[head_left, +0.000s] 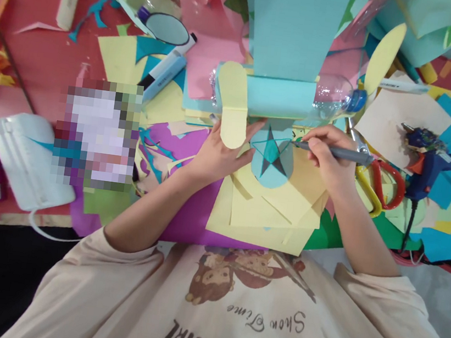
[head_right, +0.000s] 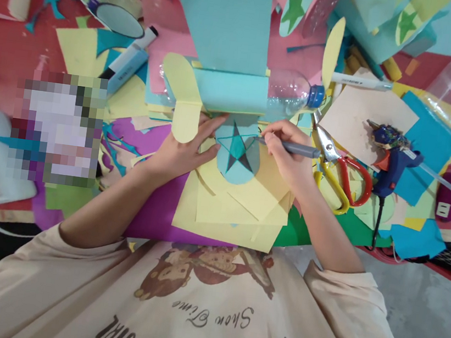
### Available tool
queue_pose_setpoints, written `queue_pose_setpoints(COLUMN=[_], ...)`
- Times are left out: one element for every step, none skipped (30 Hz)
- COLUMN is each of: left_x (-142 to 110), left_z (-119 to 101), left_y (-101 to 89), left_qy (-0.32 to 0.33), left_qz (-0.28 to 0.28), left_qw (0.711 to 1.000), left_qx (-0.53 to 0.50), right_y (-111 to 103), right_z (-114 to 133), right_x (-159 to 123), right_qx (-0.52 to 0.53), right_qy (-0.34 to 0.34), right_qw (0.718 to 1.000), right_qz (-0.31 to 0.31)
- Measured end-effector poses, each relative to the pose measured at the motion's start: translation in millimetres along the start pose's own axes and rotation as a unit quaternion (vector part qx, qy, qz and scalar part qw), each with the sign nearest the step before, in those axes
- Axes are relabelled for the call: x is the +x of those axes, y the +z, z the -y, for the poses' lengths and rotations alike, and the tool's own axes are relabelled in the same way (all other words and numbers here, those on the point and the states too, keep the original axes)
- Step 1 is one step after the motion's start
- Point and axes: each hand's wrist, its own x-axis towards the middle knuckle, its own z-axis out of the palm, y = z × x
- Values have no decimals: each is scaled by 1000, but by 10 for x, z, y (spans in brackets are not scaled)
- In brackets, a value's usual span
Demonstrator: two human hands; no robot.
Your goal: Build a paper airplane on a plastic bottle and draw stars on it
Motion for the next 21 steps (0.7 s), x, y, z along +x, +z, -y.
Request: queue_pose_setpoints(left_x=[2,3,4,4,3,2,1,0,-1,-1,-2,-2,-2,-2,-2,-2,-2,-2,-2,-2,-2], left_z=[-2,-4,-4,-3,-1,2,5,8,11,12,13,13,13,11,10,8,7,6,5,4,3], left_y=[-3,-4,-4,-2,1,4,8,12,15,18,19,18,17,14,11,8,5,3,1,-1,-2], left_qy=[1,2,4,5,6,7,7,6,4,4,5,6,7,8,9,10,11,11,12,12,11], left_qz=[0,0,1,2,2,1,0,-1,-1,-1,-2,-2,-2,-1,0,1,1,2,2,2,3], left_qw=[1000,1000,1000,1000,1000,1000,1000,1000,1000,1000,1000,1000,1000,1000,1000,1000,1000,1000,1000,1000,1000], left_qx=[5,9,12,13,13,12,10,9,8,7,6,5,4,4,4,4,3,3,3,3,3], right_y=[-1,5,18,35,54,73,89,102,111,115,117,116,114,112,111,111,112,113,114,115,115], right_z=[-11,-24,-40,-57,-73,-86,-97,-104,-108,-110,-112,-113,-114,-115,-116,-116,-116,-114,-110,-104,-97], right_x=[-30,-54,-72,-84,-89,-89,-85,-79,-72,-66,-61,-57,-54,-52,-50,-47,-45,-42,-39,-36,-34], right_qx=[-4,-8,-13,-18,-25,-34,-42,-49,-52,-53,-52,-52,-52,-55,-59,-64,-70,-75,-78,-78,-76], right_qy=[-2,-5,-9,-15,-20,-23,-25,-26,-26,-26,-26,-26,-27,-27,-27,-27,-26,-24,-22,-19,-17], right_qw=[1000,1000,1000,999,999,999,998,998,998,998,998,998,997,997,997,997,996,996,996,996,996], right_qz=[6,12,19,25,29,32,33,34,35,36,37,39,41,43,43,44,45,46,46,46,46])
